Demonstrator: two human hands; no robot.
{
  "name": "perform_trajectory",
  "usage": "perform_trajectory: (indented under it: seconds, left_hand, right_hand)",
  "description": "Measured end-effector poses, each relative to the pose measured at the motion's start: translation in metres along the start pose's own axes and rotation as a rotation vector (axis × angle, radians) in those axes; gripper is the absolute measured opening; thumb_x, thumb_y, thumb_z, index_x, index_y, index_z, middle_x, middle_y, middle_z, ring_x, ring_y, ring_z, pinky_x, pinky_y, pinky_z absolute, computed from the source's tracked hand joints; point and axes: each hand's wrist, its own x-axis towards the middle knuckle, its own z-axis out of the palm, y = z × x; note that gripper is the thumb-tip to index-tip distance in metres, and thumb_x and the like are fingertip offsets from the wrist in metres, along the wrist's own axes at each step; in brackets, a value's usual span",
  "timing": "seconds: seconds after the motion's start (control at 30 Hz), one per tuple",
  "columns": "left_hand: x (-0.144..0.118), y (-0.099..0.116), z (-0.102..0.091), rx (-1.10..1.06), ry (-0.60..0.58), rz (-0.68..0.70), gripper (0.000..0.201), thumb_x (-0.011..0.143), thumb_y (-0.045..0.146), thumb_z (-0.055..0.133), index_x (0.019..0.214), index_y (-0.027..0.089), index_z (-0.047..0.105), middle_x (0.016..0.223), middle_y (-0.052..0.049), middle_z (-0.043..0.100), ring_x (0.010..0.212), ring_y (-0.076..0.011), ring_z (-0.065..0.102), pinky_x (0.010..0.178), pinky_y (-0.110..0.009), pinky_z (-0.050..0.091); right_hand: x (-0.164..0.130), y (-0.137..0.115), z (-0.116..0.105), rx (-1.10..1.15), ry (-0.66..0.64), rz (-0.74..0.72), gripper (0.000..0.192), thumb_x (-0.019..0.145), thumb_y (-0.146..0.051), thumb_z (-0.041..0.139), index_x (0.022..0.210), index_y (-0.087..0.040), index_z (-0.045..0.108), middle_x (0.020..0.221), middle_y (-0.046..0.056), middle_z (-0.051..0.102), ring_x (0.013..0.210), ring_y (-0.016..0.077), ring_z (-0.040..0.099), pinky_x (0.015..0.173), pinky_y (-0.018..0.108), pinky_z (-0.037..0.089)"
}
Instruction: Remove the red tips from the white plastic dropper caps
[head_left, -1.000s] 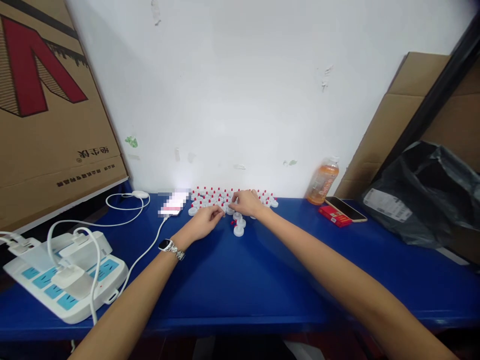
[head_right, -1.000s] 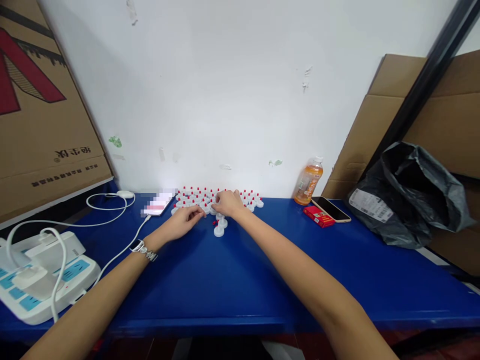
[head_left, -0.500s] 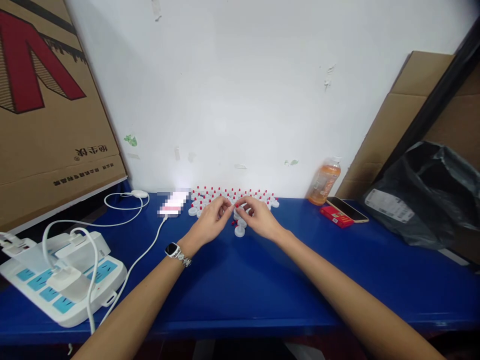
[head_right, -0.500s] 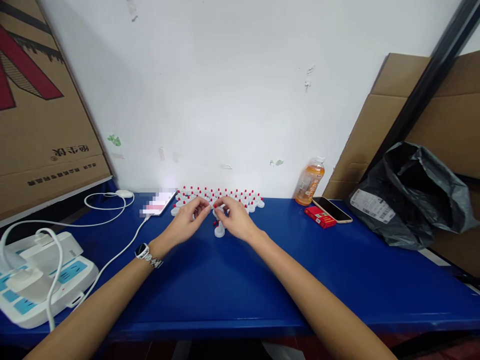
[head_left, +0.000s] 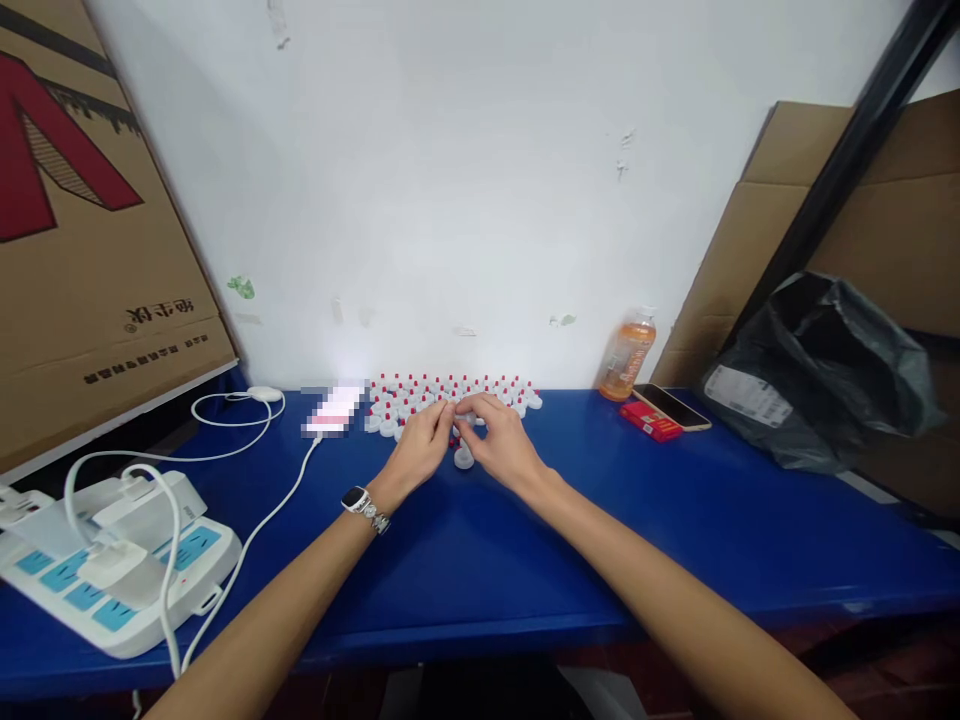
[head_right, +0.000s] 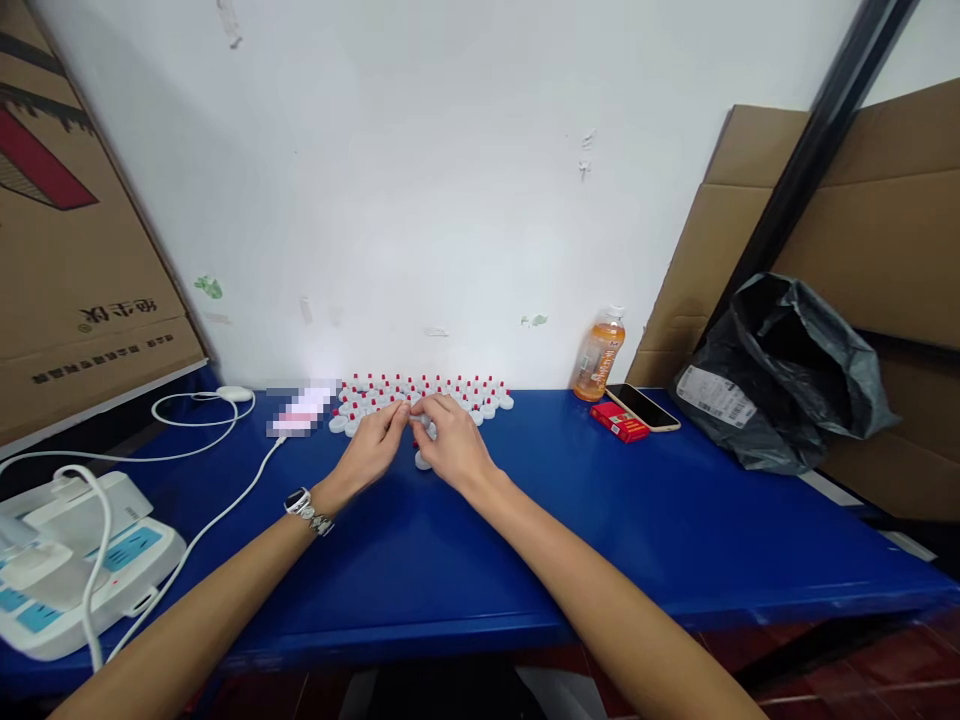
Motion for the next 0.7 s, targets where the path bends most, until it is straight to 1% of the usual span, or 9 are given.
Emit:
perform_trajectory:
  seconds: [0.1,0.13,0.17,0.23,0.33,0.43,0.5,0.57,0.7]
  left_hand:
    - [0.005,-0.01,-0.008,-0.09,0.12,-0.129,0.045,0.102,0.049,0.026,0.072,0.02,0.044,0.064,0.002,0.046,0.06,-0.0144,0.045,0.059,-0.028,0.035]
    - [0.006,-0.015,-0.011,-0.088,0.12,-0.139,0.046,0.101,0.049,0.025,0.072,0.02,0.045,0.063,0.002,0.045,0.059,-0.0144,0.044,0.058,-0.028,0.035]
    - [0.007,-0.02,-0.014,-0.058,0.082,-0.117,0.046,0.101,0.05,0.028,0.074,0.019,0.049,0.065,0.001,0.046,0.061,-0.0148,0.045,0.06,-0.028,0.037]
    - [0.007,-0.031,-0.014,0.039,-0.072,-0.005,0.042,0.099,0.049,0.038,0.081,0.018,0.06,0.077,-0.002,0.053,0.072,-0.0165,0.051,0.07,-0.03,0.042]
    - [0.003,-0.043,-0.007,0.131,-0.23,0.09,0.037,0.096,0.049,0.046,0.1,0.022,0.07,0.092,-0.005,0.054,0.087,-0.0198,0.053,0.083,-0.034,0.044]
    - [-0.001,-0.049,0.0,0.152,-0.268,0.098,0.04,0.096,0.05,0.045,0.113,0.025,0.071,0.096,-0.007,0.053,0.093,-0.0217,0.052,0.089,-0.038,0.043]
    - [-0.002,-0.049,-0.001,0.138,-0.272,0.098,0.041,0.097,0.05,0.044,0.121,0.027,0.068,0.098,-0.007,0.053,0.095,-0.0218,0.052,0.092,-0.038,0.043]
    - [-0.001,-0.047,-0.009,0.121,-0.255,0.08,0.043,0.098,0.051,0.041,0.123,0.028,0.067,0.097,-0.006,0.054,0.094,-0.0211,0.052,0.091,-0.038,0.043]
    - [0.003,-0.04,-0.031,0.113,-0.197,0.026,0.047,0.1,0.05,0.035,0.116,0.023,0.07,0.091,-0.006,0.057,0.086,-0.0197,0.054,0.083,-0.035,0.044]
  right_hand:
    - [-0.001,0.013,-0.008,-0.123,0.014,0.039,0.015,0.087,-0.013,0.051,0.093,-0.022,0.061,0.099,0.006,0.063,0.095,0.0213,0.059,0.085,0.034,0.048]
    - [-0.002,0.019,-0.01,-0.138,0.028,0.068,0.015,0.086,-0.013,0.052,0.093,-0.022,0.061,0.099,0.006,0.063,0.094,0.0213,0.059,0.085,0.035,0.048]
    - [-0.002,0.024,-0.012,-0.139,0.046,0.094,0.014,0.086,-0.014,0.053,0.093,-0.022,0.062,0.1,0.006,0.062,0.094,0.0213,0.06,0.086,0.035,0.048]
    - [-0.002,0.033,-0.013,-0.123,0.088,0.125,0.013,0.085,-0.016,0.056,0.093,-0.022,0.064,0.108,0.007,0.06,0.099,0.0219,0.059,0.091,0.037,0.047]
    - [-0.002,0.037,-0.011,-0.133,0.133,0.123,0.012,0.082,-0.018,0.061,0.091,-0.022,0.067,0.112,0.008,0.054,0.106,0.0238,0.055,0.096,0.04,0.045]
    - [-0.004,0.035,-0.008,-0.132,0.117,0.108,0.013,0.082,-0.02,0.061,0.093,-0.022,0.068,0.103,0.007,0.052,0.104,0.024,0.054,0.095,0.04,0.045]
    - [-0.005,0.034,-0.008,-0.11,0.099,0.111,0.014,0.083,-0.021,0.061,0.095,-0.022,0.069,0.1,0.007,0.053,0.101,0.0232,0.055,0.093,0.039,0.046]
    - [-0.005,0.033,-0.007,-0.07,0.065,0.127,0.014,0.085,-0.021,0.058,0.095,-0.022,0.068,0.097,0.006,0.055,0.094,0.0211,0.056,0.088,0.037,0.047]
    - [-0.001,0.037,-0.007,-0.024,-0.028,0.176,0.014,0.087,-0.021,0.054,0.091,-0.021,0.067,0.088,0.003,0.06,0.078,0.0161,0.057,0.075,0.03,0.046]
